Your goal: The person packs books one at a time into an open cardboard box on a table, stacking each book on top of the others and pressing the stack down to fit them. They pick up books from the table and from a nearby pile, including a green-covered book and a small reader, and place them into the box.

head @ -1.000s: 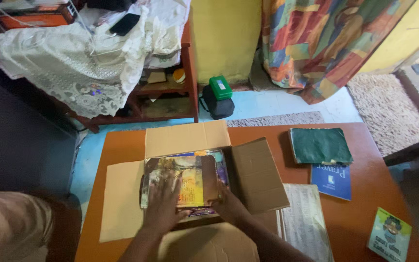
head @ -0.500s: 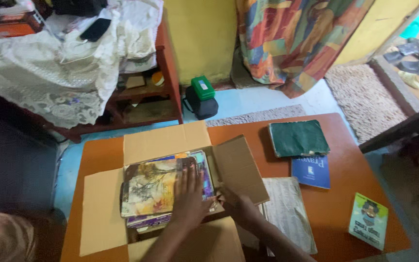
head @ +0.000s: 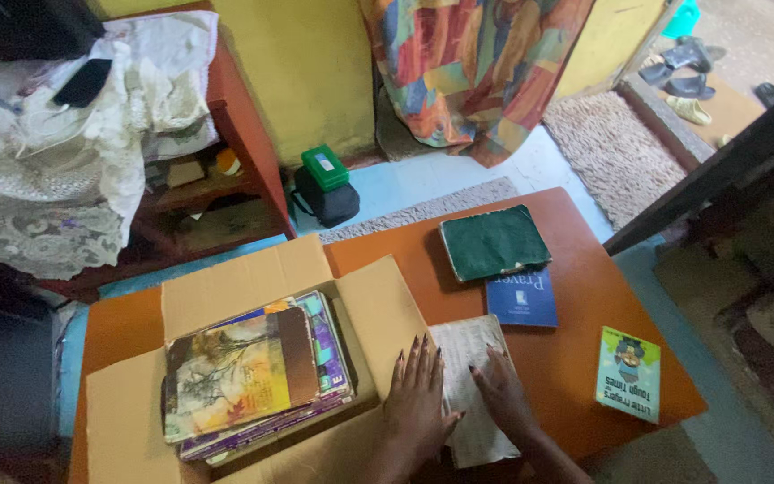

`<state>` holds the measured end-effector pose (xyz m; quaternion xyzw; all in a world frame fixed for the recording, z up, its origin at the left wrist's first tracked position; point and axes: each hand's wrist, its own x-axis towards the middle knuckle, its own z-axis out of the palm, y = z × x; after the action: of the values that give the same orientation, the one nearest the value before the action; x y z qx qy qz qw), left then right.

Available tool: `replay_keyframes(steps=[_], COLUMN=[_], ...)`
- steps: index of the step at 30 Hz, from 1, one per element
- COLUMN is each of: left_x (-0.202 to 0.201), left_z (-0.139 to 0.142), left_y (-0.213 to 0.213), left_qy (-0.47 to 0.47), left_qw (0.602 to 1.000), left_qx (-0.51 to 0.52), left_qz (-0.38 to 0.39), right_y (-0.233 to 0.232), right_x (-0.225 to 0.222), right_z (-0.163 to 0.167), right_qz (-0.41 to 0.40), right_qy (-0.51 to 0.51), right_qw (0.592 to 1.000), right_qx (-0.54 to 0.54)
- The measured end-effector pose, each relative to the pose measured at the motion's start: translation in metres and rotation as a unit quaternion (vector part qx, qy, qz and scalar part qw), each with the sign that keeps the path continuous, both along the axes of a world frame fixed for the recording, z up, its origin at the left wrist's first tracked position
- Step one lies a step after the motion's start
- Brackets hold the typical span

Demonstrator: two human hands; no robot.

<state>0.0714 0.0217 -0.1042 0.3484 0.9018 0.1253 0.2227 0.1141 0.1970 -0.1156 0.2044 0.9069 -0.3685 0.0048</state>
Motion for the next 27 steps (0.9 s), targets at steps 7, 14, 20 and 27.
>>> replay_keyframes(steps=[7, 14, 20, 27], left_x=[0.034, 0.045, 0.027, 0.006], left_z=[-0.019, -0.026, -0.052, -0.070], left_y=[0.046, 0.115, 0.163, 0.207], left_qy=[0.036, 0.133, 0.086, -0.045], left_qw=[0.999, 0.989, 0.994, 0.998], left_qx=[-0.001, 0.031, -0.029, -0.050], left_qz=[0.000, -0.062, -0.055, 0.022], right_y=[0.029, 0.100, 0.182, 0.219], right_x=[0.013, 0.027, 0.040, 0.021], right_z=[0.002, 0.004, -0.026, -0.056], right_qz=[0.064, 0.051, 0.070, 0.121], right_qy=[-0.159, -0.155, -0.377, -0.392], right_qw=[0.976, 0.972, 0.909, 0.897], right_qx=[0.135, 0.172, 0.162, 0.163])
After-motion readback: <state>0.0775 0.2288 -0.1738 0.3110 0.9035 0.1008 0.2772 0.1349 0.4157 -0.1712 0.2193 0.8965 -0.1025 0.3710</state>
